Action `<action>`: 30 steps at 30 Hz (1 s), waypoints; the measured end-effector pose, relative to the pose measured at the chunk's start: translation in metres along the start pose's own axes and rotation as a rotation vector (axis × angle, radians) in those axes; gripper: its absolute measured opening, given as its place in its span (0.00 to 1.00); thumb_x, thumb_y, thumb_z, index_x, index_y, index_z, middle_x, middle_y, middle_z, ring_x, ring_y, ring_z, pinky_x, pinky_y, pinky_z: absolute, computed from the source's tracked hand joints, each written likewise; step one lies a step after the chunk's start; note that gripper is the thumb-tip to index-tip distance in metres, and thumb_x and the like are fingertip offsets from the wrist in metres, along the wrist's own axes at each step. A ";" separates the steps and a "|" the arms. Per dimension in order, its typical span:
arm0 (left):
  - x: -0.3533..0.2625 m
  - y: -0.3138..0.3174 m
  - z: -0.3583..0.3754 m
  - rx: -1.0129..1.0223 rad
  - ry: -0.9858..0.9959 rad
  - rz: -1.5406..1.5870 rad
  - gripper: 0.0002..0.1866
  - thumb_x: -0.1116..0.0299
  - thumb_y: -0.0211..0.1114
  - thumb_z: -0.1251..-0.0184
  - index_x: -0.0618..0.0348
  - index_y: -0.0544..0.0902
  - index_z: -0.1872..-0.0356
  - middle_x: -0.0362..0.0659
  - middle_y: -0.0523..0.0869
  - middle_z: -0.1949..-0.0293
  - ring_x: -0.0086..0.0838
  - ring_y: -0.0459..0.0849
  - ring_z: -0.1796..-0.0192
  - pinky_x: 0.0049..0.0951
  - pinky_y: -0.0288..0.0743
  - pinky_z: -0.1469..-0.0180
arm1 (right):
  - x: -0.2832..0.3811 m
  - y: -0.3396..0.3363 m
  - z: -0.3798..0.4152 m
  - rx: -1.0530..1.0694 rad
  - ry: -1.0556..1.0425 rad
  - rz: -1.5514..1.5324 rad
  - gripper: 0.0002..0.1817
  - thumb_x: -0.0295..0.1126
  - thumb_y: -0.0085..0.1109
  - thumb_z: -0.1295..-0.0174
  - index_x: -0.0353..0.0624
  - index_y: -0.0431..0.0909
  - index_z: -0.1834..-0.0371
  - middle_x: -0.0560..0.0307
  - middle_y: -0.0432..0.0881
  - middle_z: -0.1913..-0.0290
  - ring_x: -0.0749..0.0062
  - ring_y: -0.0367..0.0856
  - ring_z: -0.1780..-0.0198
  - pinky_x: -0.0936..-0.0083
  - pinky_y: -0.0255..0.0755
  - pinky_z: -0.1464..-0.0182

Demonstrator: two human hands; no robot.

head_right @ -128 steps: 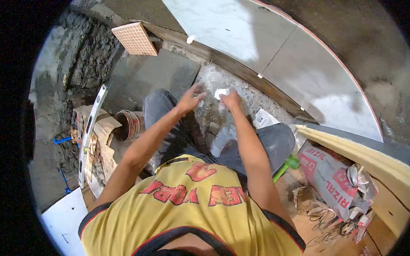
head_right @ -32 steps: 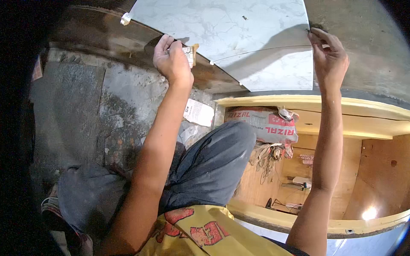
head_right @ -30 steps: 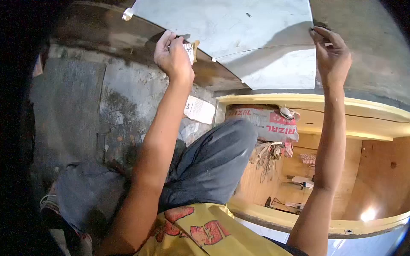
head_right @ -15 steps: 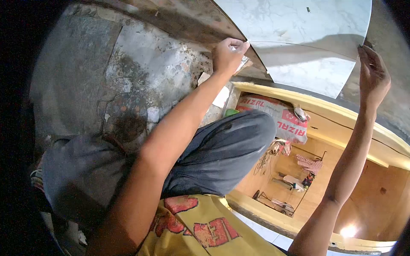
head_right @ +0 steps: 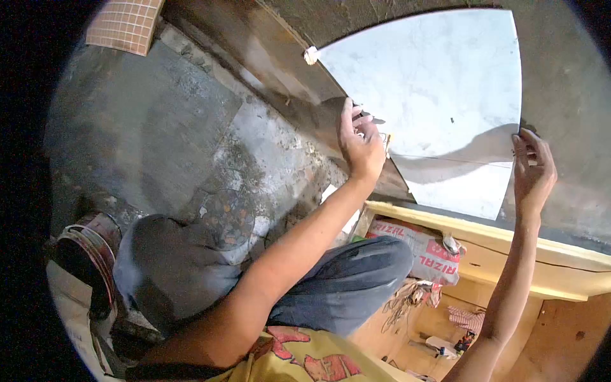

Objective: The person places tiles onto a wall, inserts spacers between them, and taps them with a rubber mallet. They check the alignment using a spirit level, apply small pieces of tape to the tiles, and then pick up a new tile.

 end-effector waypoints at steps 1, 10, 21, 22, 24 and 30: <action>-0.003 0.002 -0.002 -0.035 0.011 -0.015 0.31 0.88 0.51 0.37 0.63 0.69 0.30 0.50 0.75 0.45 0.32 0.81 0.52 0.33 0.76 0.45 | 0.003 -0.001 -0.002 0.005 0.000 0.009 0.09 0.29 0.70 0.36 0.41 0.88 0.54 0.57 0.89 0.60 0.75 0.85 0.62 0.75 0.79 0.59; 0.003 0.006 -0.005 -0.028 -0.164 0.132 0.28 0.85 0.51 0.32 0.62 0.71 0.30 0.50 0.78 0.39 0.35 0.78 0.38 0.35 0.72 0.34 | -0.004 0.000 -0.013 0.097 0.109 -0.138 0.11 0.29 0.72 0.38 0.35 0.87 0.55 0.50 0.90 0.62 0.73 0.87 0.61 0.75 0.80 0.55; 0.002 0.009 -0.014 -0.132 -0.090 0.078 0.21 0.83 0.53 0.35 0.65 0.77 0.41 0.49 0.81 0.49 0.34 0.81 0.47 0.34 0.74 0.39 | -0.001 0.016 -0.015 0.006 0.255 -0.360 0.08 0.27 0.74 0.40 0.34 0.87 0.62 0.58 0.88 0.67 0.81 0.82 0.65 0.82 0.77 0.60; 0.001 0.009 -0.015 -0.153 -0.121 0.083 0.21 0.83 0.52 0.36 0.66 0.78 0.42 0.50 0.82 0.49 0.35 0.81 0.47 0.34 0.75 0.40 | -0.005 0.018 -0.014 -0.014 0.242 -0.368 0.08 0.26 0.73 0.40 0.33 0.86 0.61 0.59 0.88 0.67 0.82 0.82 0.65 0.83 0.76 0.60; -0.003 0.008 -0.018 -0.170 -0.160 0.087 0.21 0.83 0.51 0.38 0.67 0.78 0.43 0.51 0.83 0.50 0.36 0.82 0.48 0.34 0.76 0.41 | -0.005 0.020 -0.015 -0.044 0.232 -0.360 0.08 0.25 0.73 0.40 0.33 0.86 0.61 0.60 0.87 0.68 0.83 0.81 0.66 0.83 0.76 0.59; -0.002 0.007 -0.017 -0.155 -0.142 0.068 0.23 0.83 0.47 0.40 0.67 0.78 0.43 0.51 0.83 0.50 0.37 0.83 0.49 0.35 0.77 0.42 | -0.011 0.021 -0.012 -0.080 0.241 -0.346 0.08 0.25 0.72 0.40 0.34 0.87 0.61 0.61 0.88 0.68 0.84 0.81 0.66 0.84 0.75 0.58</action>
Point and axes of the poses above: each hand's wrist, its own z-axis away from the middle knuckle, its own y-axis out of the palm, x = y × z, the point moved 3 cm from there along -z, towards the middle knuckle
